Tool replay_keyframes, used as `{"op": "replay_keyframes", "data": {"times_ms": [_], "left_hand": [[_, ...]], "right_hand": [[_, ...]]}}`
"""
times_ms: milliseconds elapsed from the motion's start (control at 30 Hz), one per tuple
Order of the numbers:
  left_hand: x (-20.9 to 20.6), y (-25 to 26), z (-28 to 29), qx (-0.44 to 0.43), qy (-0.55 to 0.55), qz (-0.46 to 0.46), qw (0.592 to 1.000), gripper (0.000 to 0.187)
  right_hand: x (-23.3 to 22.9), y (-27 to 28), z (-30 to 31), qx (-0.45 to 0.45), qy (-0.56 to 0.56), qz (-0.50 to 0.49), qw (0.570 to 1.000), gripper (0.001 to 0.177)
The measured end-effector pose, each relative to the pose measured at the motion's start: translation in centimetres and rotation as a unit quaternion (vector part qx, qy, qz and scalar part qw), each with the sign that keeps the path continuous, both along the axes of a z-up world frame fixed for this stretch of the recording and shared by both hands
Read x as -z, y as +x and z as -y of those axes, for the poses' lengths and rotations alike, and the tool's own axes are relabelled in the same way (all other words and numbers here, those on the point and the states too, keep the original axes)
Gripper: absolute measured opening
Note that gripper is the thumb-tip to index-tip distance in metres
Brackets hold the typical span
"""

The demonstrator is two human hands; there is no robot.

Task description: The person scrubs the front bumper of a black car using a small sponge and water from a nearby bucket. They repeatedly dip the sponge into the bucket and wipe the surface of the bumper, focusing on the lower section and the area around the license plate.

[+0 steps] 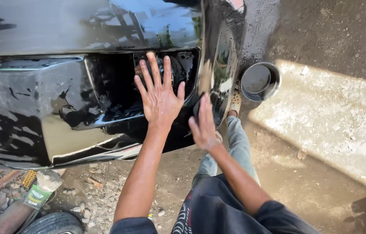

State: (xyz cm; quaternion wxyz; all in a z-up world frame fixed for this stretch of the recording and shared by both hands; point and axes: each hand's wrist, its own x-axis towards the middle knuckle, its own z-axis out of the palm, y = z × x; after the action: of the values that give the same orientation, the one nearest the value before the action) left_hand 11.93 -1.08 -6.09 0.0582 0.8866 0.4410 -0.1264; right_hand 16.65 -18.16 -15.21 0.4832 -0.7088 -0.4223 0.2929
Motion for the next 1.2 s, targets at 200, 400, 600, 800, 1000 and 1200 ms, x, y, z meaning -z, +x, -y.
{"op": "replay_keyframes", "data": {"times_ms": [200,400,600,800,1000,1200], "left_hand": [[-0.2,-0.3,0.6,0.008,-0.001,0.002,1.000,0.084],[-0.1,-0.1,0.0,-0.012,-0.025,-0.014,1.000,0.087],[0.6,-0.4,0.2,0.002,0.003,0.013,1.000,0.086],[0.1,-0.1,-0.1,0.003,-0.002,0.005,1.000,0.087],[1.0,-0.9,0.4,0.010,0.012,0.035,0.999,0.082],[0.5,-0.4,0.1,0.017,0.037,0.020,0.999,0.080]], "right_hand": [[3.5,9.4,-8.8,0.054,-0.063,-0.019,0.996,0.064],[-0.7,-3.0,2.4,0.021,-0.025,0.036,0.999,0.073],[0.0,6.1,-6.7,0.043,-0.023,-0.001,0.999,0.064],[-2.2,-1.3,-1.0,0.027,0.021,0.058,0.998,0.071],[-0.8,2.3,-3.9,0.027,0.027,0.036,0.999,0.073],[-1.2,1.8,-3.8,0.029,0.010,0.021,0.999,0.067]]}}
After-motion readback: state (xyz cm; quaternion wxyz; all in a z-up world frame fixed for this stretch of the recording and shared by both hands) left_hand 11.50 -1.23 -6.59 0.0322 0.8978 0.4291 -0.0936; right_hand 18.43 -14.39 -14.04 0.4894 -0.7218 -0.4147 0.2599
